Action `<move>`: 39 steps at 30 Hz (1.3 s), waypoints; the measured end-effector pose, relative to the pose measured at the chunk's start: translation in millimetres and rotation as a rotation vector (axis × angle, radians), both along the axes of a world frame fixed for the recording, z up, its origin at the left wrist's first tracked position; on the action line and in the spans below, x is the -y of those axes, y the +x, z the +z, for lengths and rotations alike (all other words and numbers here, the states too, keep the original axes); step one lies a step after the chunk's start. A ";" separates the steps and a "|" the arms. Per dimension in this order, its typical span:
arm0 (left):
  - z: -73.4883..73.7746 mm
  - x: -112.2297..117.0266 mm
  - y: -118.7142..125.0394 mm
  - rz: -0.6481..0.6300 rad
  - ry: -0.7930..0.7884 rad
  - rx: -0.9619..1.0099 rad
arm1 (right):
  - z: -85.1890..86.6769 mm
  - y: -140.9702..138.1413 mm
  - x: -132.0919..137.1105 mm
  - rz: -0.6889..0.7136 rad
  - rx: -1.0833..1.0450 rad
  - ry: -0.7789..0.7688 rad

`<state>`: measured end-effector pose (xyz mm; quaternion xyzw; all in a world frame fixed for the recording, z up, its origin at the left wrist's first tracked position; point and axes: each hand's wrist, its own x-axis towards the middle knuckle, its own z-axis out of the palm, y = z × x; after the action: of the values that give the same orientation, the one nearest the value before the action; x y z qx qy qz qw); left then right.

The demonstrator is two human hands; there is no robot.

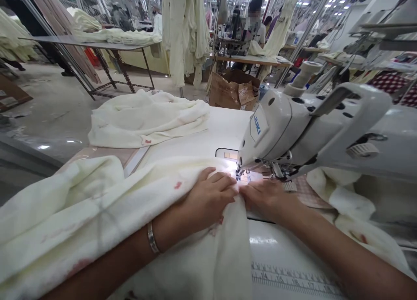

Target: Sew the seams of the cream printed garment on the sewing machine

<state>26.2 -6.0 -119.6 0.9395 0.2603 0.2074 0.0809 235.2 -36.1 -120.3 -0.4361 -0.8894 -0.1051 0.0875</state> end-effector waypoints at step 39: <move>11.4 -41.5 9.6 0.009 -0.135 -0.060 | 6.6 -20.4 40.7 0.213 -0.338 -0.032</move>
<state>35.8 35.5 -108.2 0.9364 0.2805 0.1617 0.1356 214.8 -76.9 -113.7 -0.3522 -0.9048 -0.0066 0.2392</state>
